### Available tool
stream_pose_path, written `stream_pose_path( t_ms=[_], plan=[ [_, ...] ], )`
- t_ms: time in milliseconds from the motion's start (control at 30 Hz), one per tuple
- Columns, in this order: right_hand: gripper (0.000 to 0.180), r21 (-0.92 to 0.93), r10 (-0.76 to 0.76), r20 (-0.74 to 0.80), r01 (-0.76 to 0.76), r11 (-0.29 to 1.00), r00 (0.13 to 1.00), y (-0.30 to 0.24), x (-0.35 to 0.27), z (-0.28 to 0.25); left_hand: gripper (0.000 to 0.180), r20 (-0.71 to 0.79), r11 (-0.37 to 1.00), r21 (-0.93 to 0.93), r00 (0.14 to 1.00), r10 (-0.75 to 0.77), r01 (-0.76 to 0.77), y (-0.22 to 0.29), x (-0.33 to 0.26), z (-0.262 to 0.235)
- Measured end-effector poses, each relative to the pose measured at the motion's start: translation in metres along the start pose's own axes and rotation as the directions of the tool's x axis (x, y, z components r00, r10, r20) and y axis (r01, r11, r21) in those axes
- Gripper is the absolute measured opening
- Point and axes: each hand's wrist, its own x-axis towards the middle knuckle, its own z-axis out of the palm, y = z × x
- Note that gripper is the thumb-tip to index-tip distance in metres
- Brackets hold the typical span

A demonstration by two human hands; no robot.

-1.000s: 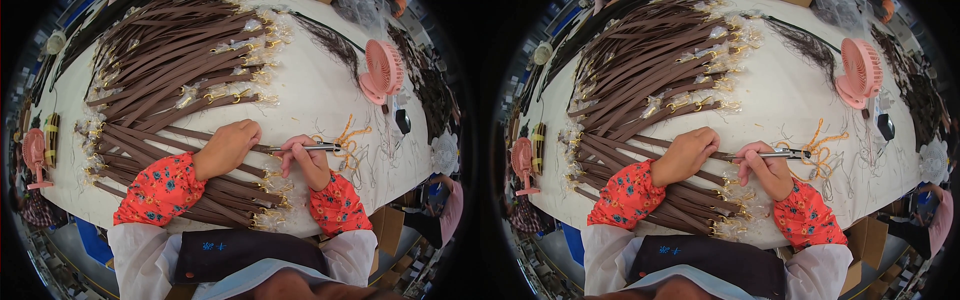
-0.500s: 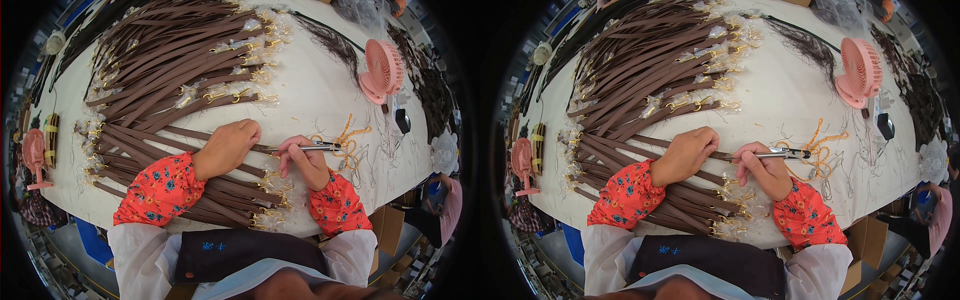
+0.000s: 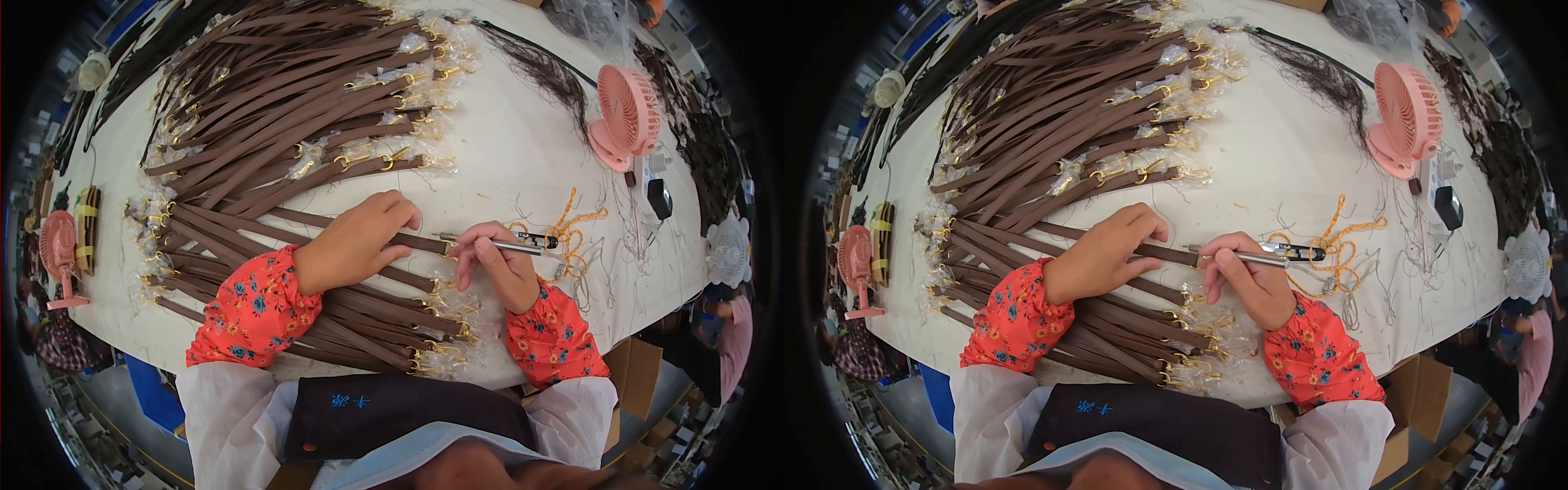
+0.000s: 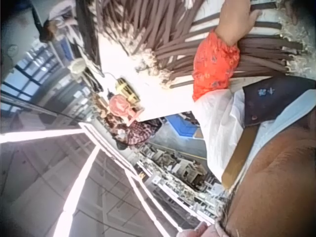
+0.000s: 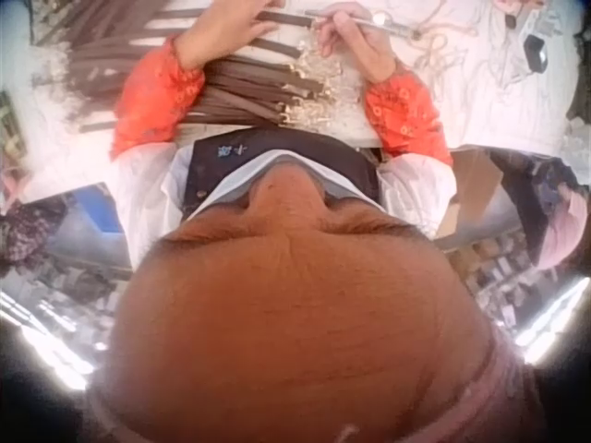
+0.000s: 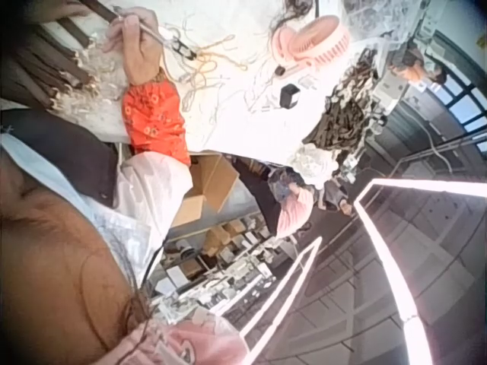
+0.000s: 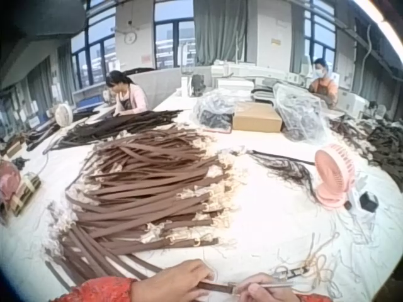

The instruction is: Assembling hardware onto leather straps in a workshop.

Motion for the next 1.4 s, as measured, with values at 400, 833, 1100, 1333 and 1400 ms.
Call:
stream_pose_path(
  t_ms=[400, 833, 1100, 1333, 1400],
  plan=[
    [0.028, -0.125, -0.071, -0.038, 0.066, 0.990, 0.997, 0.001, 0.000, 0.002, 0.016, 0.026, 0.832, 0.543, 0.993, 0.116, -0.112, 0.004, -0.013, 0.009],
    [0.018, -0.413, -0.172, 0.003, 0.158, 0.897, 0.985, -0.002, 0.003, 0.007, 0.007, -0.398, 0.962, -0.200, 0.883, -0.251, 0.183, -0.024, -0.009, -0.012],
    [0.018, -0.395, -0.117, -0.048, 0.088, 0.914, 0.992, -0.005, 0.003, 0.007, 0.013, -0.572, 0.396, 0.804, 0.757, 0.316, 0.443, -0.025, -0.019, -0.086],
    [0.024, -0.336, -0.102, -0.066, 0.074, 0.939, 0.993, -0.007, 0.001, 0.008, 0.022, -0.028, 0.968, 0.248, 0.998, 0.049, -0.041, 0.007, -0.003, -0.008],
    [0.025, -0.344, -0.088, -0.072, 0.058, 0.937, 0.993, -0.007, 0.001, 0.007, 0.023, 0.096, 0.981, 0.192, 0.995, 0.012, -0.030, 0.009, 0.001, 0.004]
  ],
)
